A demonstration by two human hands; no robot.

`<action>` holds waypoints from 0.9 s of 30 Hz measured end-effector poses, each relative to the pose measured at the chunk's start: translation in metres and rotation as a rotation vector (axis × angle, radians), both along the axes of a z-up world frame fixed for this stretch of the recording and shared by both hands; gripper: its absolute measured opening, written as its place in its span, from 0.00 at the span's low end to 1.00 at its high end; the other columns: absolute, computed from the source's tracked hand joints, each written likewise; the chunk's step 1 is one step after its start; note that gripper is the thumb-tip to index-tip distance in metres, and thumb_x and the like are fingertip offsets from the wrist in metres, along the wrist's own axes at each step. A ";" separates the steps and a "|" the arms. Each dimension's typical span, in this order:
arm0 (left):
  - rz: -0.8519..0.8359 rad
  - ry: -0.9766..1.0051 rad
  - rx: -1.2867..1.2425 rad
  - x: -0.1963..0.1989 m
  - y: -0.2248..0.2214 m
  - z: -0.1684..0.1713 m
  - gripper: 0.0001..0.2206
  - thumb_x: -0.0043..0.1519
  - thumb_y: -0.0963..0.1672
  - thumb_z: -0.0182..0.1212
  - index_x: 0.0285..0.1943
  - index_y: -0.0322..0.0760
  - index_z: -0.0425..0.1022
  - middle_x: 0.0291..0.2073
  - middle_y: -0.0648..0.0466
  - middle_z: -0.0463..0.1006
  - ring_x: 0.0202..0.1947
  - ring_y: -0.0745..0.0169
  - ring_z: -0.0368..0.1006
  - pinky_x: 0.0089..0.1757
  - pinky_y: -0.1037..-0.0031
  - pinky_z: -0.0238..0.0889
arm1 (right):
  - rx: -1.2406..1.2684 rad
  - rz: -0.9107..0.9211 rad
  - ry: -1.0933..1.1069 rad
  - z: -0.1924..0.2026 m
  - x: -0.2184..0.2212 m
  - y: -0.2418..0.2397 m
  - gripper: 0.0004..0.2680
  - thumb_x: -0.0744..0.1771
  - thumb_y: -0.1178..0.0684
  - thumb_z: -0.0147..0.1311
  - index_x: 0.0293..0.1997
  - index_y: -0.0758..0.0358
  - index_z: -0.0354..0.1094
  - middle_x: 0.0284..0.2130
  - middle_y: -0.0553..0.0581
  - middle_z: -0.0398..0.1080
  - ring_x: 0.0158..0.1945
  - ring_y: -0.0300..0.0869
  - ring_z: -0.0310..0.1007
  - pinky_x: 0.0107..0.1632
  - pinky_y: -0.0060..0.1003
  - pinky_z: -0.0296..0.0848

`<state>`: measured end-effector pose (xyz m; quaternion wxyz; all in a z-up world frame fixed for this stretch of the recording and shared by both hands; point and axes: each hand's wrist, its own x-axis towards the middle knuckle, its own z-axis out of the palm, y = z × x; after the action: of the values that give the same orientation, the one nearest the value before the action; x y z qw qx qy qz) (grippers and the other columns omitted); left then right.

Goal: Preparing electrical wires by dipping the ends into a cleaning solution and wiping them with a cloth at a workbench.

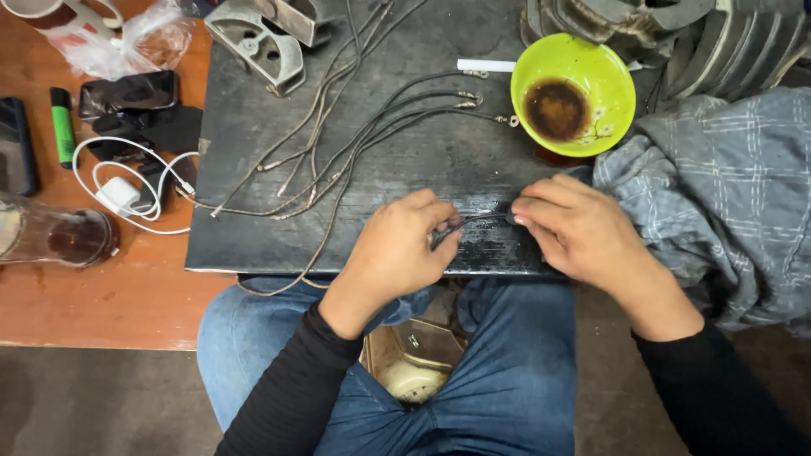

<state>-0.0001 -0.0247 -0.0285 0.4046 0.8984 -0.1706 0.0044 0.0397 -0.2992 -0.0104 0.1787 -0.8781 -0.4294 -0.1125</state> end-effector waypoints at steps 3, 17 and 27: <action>-0.023 0.059 0.214 -0.010 0.017 0.018 0.10 0.58 0.50 0.67 0.42 0.44 0.81 0.32 0.53 0.76 0.36 0.37 0.80 0.37 0.52 0.73 | 0.001 -0.023 0.006 0.004 -0.001 0.002 0.04 0.69 0.54 0.58 0.44 0.56 0.79 0.39 0.53 0.77 0.38 0.51 0.76 0.43 0.45 0.77; -0.083 -0.027 0.274 -0.005 0.047 0.008 0.07 0.63 0.47 0.61 0.37 0.44 0.80 0.28 0.52 0.74 0.38 0.42 0.78 0.38 0.57 0.73 | 0.111 0.009 0.052 0.004 0.000 0.020 0.03 0.69 0.56 0.60 0.44 0.58 0.79 0.41 0.55 0.77 0.42 0.53 0.78 0.45 0.45 0.78; -0.053 -0.049 0.257 -0.003 0.043 0.006 0.06 0.61 0.47 0.62 0.35 0.44 0.78 0.28 0.53 0.74 0.39 0.44 0.77 0.39 0.56 0.73 | 0.060 0.216 0.086 0.012 0.010 0.085 0.02 0.69 0.59 0.57 0.39 0.61 0.75 0.39 0.56 0.76 0.41 0.55 0.77 0.42 0.47 0.77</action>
<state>-0.0030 0.0185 -0.0229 0.2818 0.9377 -0.2031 -0.0060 0.0493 -0.2144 0.0016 0.2342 -0.8250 -0.5098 -0.0678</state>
